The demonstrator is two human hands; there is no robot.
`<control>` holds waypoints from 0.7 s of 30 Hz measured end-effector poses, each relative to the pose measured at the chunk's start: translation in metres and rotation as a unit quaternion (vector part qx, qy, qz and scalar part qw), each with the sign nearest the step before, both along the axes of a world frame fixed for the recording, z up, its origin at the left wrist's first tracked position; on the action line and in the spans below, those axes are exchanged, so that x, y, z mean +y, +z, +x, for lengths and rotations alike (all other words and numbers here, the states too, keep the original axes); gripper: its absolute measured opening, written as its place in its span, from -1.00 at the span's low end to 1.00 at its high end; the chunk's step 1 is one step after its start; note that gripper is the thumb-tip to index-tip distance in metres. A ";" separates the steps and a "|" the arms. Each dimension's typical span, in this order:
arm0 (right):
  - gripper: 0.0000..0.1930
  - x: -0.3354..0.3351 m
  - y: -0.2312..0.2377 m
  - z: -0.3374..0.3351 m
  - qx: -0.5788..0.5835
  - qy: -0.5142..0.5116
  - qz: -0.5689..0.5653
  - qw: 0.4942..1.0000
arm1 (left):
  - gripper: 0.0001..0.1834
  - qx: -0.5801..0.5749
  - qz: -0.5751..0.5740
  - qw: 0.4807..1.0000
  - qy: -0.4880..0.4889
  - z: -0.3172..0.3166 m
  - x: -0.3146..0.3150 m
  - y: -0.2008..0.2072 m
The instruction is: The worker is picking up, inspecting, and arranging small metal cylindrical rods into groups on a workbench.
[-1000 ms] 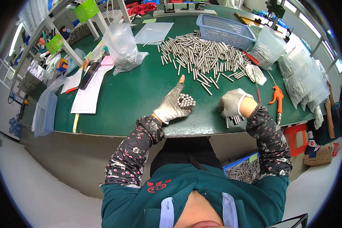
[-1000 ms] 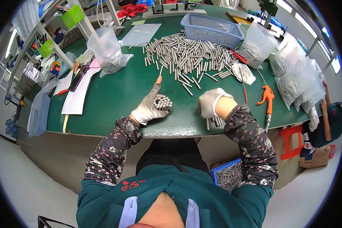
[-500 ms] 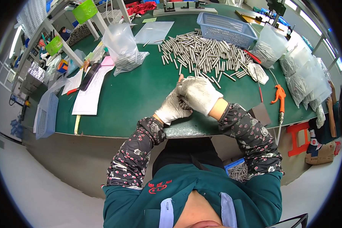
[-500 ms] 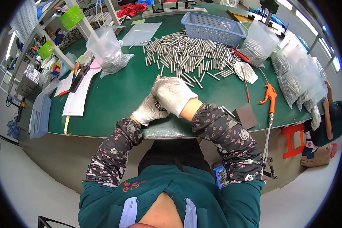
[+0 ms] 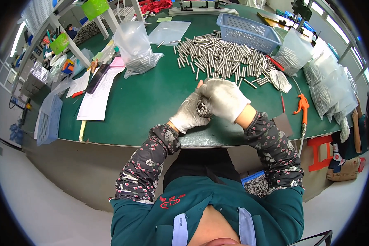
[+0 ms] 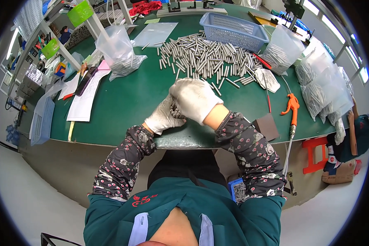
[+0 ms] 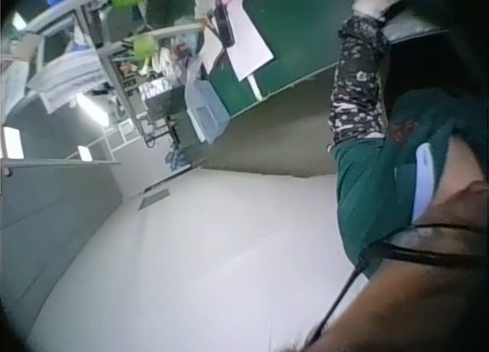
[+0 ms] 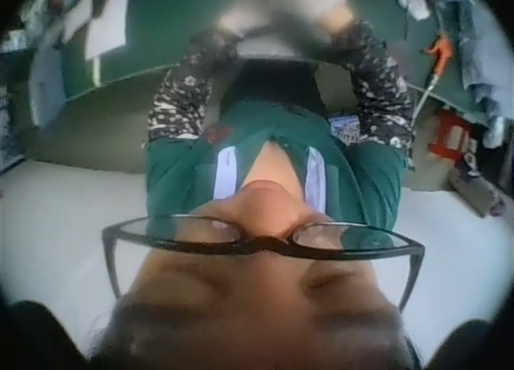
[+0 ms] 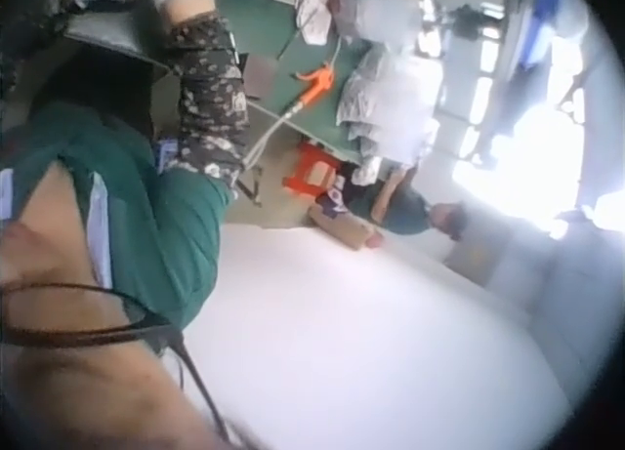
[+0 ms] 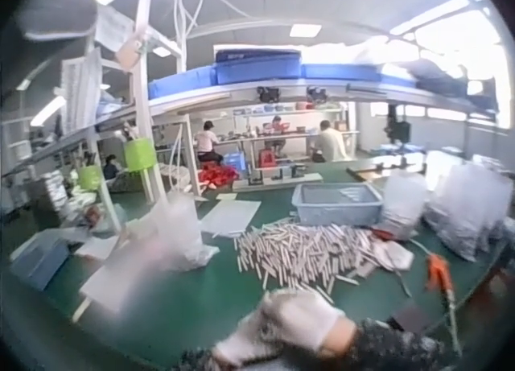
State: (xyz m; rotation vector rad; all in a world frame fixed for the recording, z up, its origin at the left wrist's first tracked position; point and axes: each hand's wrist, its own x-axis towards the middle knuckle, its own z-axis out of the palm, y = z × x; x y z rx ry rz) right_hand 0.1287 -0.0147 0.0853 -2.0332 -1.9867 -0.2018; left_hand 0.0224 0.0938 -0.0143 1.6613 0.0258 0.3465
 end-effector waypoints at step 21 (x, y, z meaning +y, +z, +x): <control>-0.80 -0.058 0.015 0.045 -0.009 -0.097 -0.386 0.917 | 0.24 0.076 -0.083 0.994 0.012 -0.010 -0.008 0.017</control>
